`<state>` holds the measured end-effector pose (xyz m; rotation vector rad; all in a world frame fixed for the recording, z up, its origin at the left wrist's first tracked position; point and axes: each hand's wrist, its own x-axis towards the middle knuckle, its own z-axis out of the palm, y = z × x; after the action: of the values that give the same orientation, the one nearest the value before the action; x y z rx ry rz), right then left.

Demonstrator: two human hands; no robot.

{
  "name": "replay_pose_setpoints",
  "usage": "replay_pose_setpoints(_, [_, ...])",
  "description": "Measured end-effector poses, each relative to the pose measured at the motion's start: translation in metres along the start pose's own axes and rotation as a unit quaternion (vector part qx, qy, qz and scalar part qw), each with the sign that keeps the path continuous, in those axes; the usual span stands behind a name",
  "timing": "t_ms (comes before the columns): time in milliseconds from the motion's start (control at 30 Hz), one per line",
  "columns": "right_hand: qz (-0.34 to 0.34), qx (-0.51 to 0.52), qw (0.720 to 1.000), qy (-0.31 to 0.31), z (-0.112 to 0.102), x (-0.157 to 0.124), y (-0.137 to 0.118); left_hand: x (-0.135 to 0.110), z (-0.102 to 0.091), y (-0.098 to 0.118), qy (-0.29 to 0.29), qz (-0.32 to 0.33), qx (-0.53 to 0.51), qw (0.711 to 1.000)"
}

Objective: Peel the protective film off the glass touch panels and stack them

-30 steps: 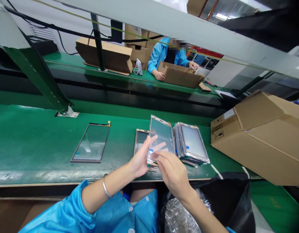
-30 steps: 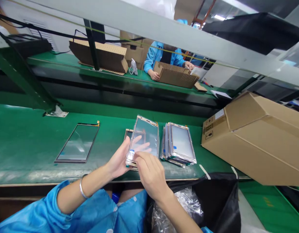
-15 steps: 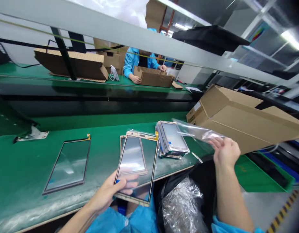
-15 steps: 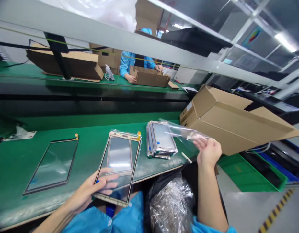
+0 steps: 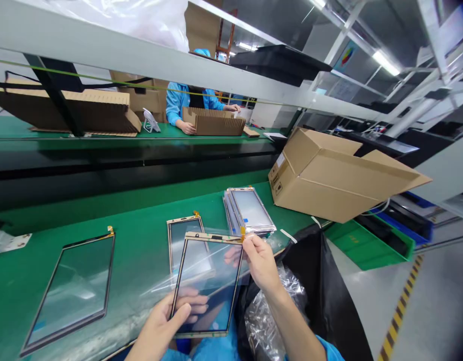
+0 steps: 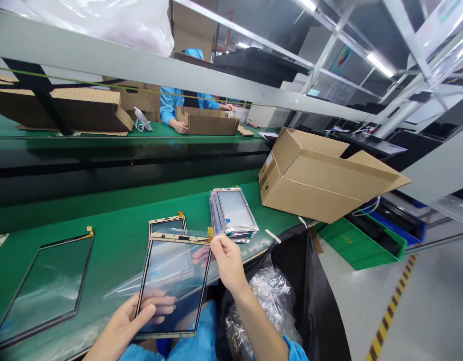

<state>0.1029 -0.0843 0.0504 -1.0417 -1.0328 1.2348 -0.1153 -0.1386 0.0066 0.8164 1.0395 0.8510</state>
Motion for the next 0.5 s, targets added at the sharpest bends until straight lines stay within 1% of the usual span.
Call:
replay_pose_setpoints(100, [-0.013,0.039,0.999,-0.002,0.0,-0.003,0.008,0.001,0.007,-0.001,0.057,0.034,0.008,0.998])
replay_pose_setpoints(167, [-0.017,0.061,0.998,0.02,0.001,-0.006,0.01,0.001,0.012,0.0,0.098,0.06,-0.008,0.993])
replay_pose_setpoints(233, [-0.009,0.086,0.996,0.036,0.003,-0.007,0.01,0.001,0.015,0.0,0.122,0.08,-0.023,0.989])
replay_pose_setpoints(300, [0.021,0.123,0.992,0.035,0.006,-0.007,0.011,0.0,0.018,0.002,0.125,0.096,-0.026,0.987])
replay_pose_setpoints(367, [0.061,0.165,0.984,0.024,0.013,-0.006,0.019,-0.001,0.021,0.005,0.119,0.111,-0.026,0.986])
replay_pose_setpoints(433, [0.104,0.195,0.975,0.029,0.022,-0.006,0.037,-0.004,0.023,0.009,0.115,0.129,-0.024,0.985])
replay_pose_setpoints(500, [0.148,0.206,0.966,0.047,0.033,-0.01,0.062,-0.007,0.023,0.016,0.123,0.159,-0.023,0.979])
